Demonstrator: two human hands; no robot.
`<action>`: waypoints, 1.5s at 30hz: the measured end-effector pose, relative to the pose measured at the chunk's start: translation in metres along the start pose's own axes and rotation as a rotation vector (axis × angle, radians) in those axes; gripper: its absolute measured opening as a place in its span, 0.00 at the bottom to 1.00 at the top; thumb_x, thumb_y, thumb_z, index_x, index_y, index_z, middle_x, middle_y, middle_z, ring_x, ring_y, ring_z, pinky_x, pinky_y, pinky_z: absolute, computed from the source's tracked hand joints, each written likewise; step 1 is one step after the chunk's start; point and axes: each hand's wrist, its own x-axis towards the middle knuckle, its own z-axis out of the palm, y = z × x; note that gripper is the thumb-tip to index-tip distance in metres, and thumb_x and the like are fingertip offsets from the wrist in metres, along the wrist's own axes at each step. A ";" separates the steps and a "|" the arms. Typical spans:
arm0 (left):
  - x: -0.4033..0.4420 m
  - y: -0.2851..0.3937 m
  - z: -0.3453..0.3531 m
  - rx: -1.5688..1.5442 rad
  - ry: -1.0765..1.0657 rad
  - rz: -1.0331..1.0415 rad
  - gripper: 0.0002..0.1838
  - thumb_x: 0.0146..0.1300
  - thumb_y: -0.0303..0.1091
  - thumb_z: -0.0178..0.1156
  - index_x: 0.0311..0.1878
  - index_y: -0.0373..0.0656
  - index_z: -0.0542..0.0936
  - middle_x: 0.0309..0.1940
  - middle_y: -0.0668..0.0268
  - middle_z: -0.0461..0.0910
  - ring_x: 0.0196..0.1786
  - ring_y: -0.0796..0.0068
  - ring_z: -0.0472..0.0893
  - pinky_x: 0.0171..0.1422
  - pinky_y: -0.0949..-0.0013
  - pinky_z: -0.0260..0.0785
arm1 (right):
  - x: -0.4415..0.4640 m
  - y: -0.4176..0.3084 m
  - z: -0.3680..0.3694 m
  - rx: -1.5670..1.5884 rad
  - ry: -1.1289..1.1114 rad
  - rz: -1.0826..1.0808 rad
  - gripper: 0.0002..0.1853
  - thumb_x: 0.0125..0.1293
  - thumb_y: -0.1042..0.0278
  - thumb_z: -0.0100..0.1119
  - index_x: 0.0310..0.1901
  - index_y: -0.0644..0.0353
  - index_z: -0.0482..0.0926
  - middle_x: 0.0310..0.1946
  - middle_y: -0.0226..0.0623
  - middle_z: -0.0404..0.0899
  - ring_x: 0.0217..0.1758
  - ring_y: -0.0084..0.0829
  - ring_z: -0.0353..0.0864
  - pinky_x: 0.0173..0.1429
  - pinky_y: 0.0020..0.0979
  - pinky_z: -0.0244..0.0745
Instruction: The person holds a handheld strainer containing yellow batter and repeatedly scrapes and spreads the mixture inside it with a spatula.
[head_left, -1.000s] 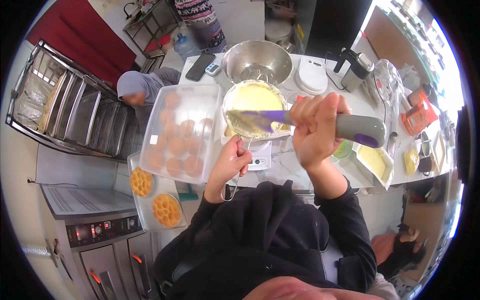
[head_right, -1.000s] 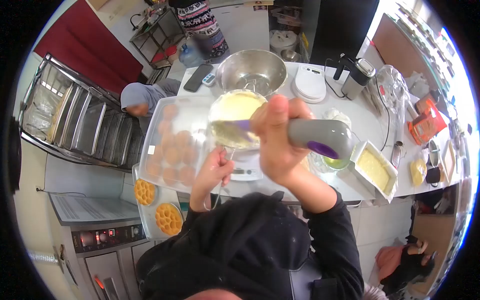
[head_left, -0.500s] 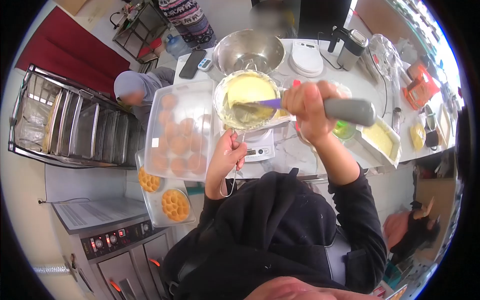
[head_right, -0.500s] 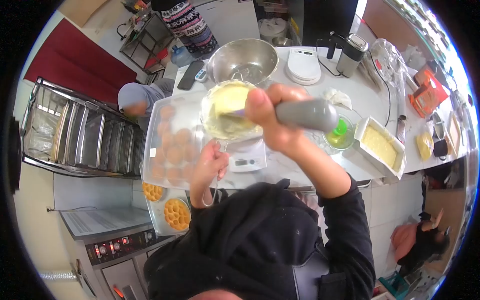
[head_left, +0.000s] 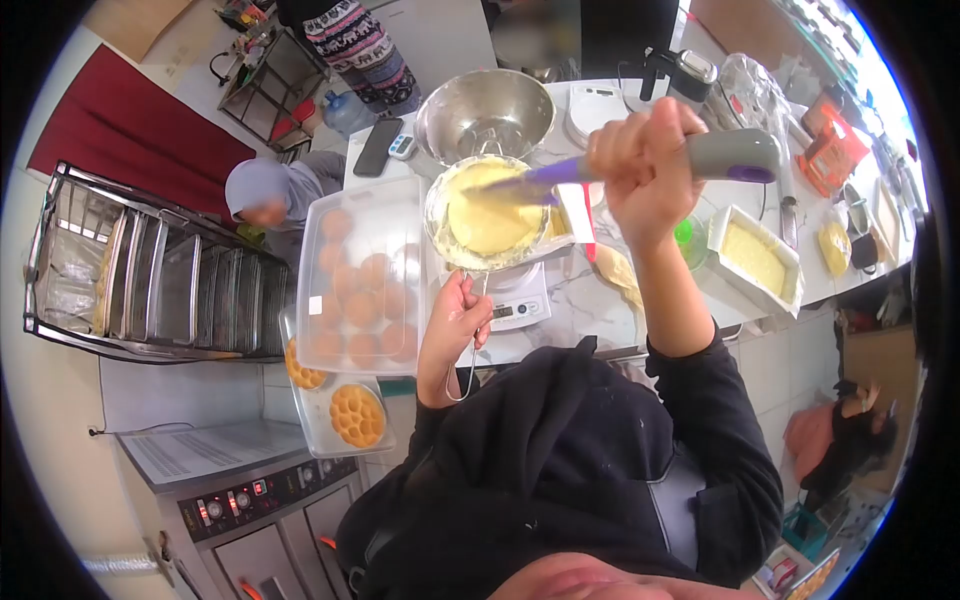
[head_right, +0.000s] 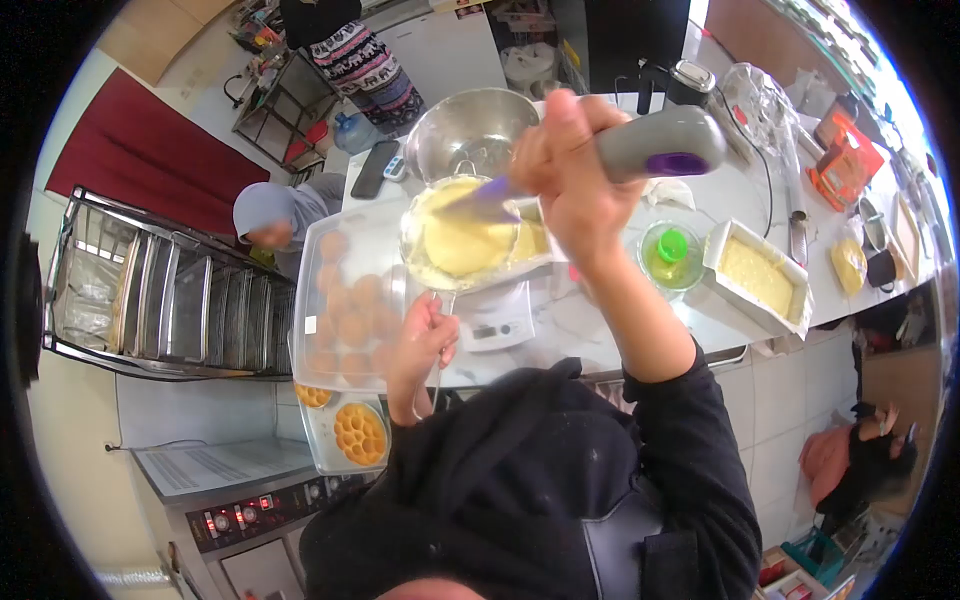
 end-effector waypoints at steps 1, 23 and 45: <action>0.002 0.001 0.001 -0.011 0.000 0.009 0.17 0.55 0.24 0.48 0.44 0.29 0.54 0.10 0.70 0.62 0.09 0.84 0.63 0.11 0.81 0.54 | 0.006 0.003 -0.005 -0.023 -0.004 -0.017 0.18 0.66 0.68 0.37 0.16 0.57 0.55 0.07 0.27 0.50 0.09 0.21 0.49 0.16 0.26 0.46; 0.005 -0.005 -0.006 0.076 -0.001 0.003 0.18 0.55 0.23 0.47 0.48 0.31 0.56 0.10 0.69 0.64 0.09 0.84 0.63 0.12 0.80 0.53 | 0.021 0.023 -0.049 0.294 -0.057 0.183 0.21 0.66 0.60 0.36 0.15 0.53 0.53 0.07 0.23 0.47 0.10 0.18 0.45 0.16 0.24 0.45; 0.007 0.027 -0.013 0.066 0.018 -0.063 0.17 0.57 0.27 0.50 0.46 0.32 0.56 0.12 0.73 0.60 0.10 0.85 0.61 0.12 0.82 0.52 | -0.012 0.018 -0.002 -0.383 -0.406 -0.040 0.13 0.53 0.69 0.59 0.14 0.60 0.70 0.10 0.29 0.67 0.13 0.20 0.66 0.17 0.23 0.58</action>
